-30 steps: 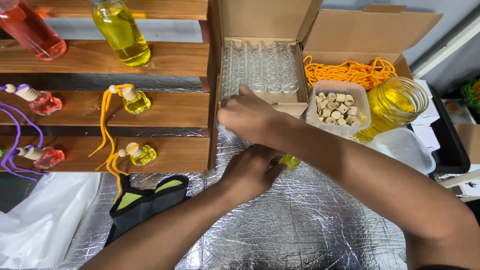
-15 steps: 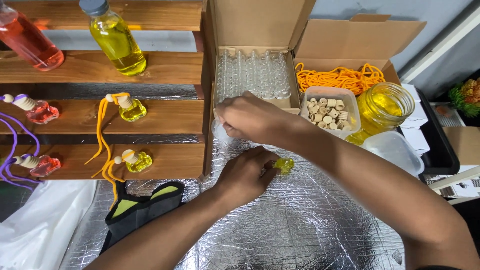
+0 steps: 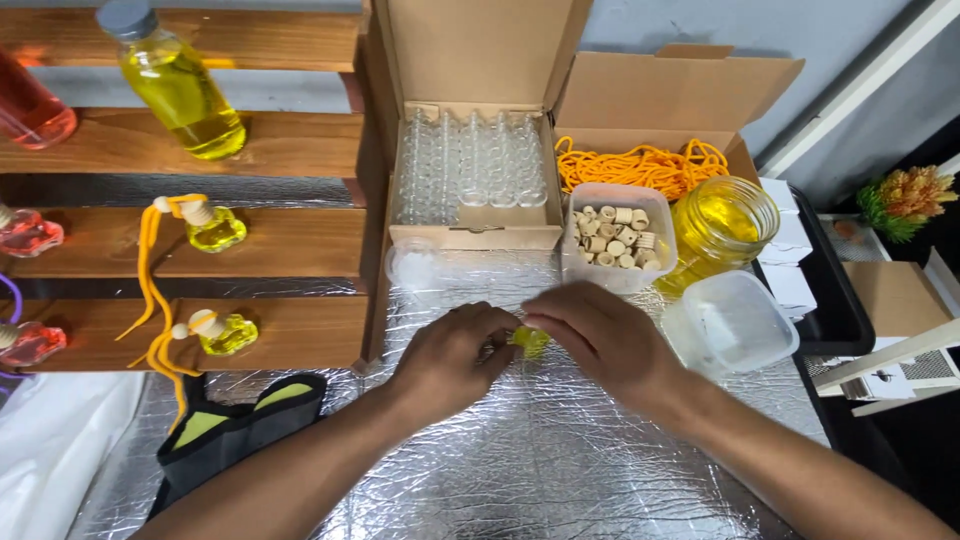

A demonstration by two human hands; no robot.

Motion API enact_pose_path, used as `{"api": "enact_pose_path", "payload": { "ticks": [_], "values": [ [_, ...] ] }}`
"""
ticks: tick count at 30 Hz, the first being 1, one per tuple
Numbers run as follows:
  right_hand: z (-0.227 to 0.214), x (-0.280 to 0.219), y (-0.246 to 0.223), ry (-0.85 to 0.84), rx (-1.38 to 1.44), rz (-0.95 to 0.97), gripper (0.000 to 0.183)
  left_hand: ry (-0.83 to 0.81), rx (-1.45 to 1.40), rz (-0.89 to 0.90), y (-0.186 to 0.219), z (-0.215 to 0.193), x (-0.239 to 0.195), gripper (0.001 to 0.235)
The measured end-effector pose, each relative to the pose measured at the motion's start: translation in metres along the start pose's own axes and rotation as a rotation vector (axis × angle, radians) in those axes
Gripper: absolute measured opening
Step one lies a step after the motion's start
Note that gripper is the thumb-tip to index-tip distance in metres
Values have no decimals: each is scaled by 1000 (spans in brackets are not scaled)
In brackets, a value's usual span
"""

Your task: Assembling a decorative perfume bottle cap by threading a string through a wooden bead and attaching it to the cap.

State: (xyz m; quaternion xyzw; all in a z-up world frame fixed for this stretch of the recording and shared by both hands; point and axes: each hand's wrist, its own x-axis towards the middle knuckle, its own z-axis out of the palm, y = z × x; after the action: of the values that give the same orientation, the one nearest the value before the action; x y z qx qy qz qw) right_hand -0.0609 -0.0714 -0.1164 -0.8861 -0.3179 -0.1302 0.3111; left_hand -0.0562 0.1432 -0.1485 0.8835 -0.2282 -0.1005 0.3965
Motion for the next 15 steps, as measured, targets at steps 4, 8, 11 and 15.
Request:
{"api": "enact_pose_path", "payload": {
  "ticks": [4, 8, 11, 15],
  "values": [
    [18, -25, 20, 190, 76, -9, 17, 11, 18, 7, 6, -1, 1, 24],
    [19, -22, 14, 302, 153, 43, 16, 56, -23, 65, 1, 1, 3, 22],
    [19, -19, 16, 283, 200, 40, 14, 96, -19, 155, -6, 4, 5, 23],
    [24, -20, 20, 248, 201, 172, 15, 118, -12, 239, -12, 5, 2, 26]
  ]
}}
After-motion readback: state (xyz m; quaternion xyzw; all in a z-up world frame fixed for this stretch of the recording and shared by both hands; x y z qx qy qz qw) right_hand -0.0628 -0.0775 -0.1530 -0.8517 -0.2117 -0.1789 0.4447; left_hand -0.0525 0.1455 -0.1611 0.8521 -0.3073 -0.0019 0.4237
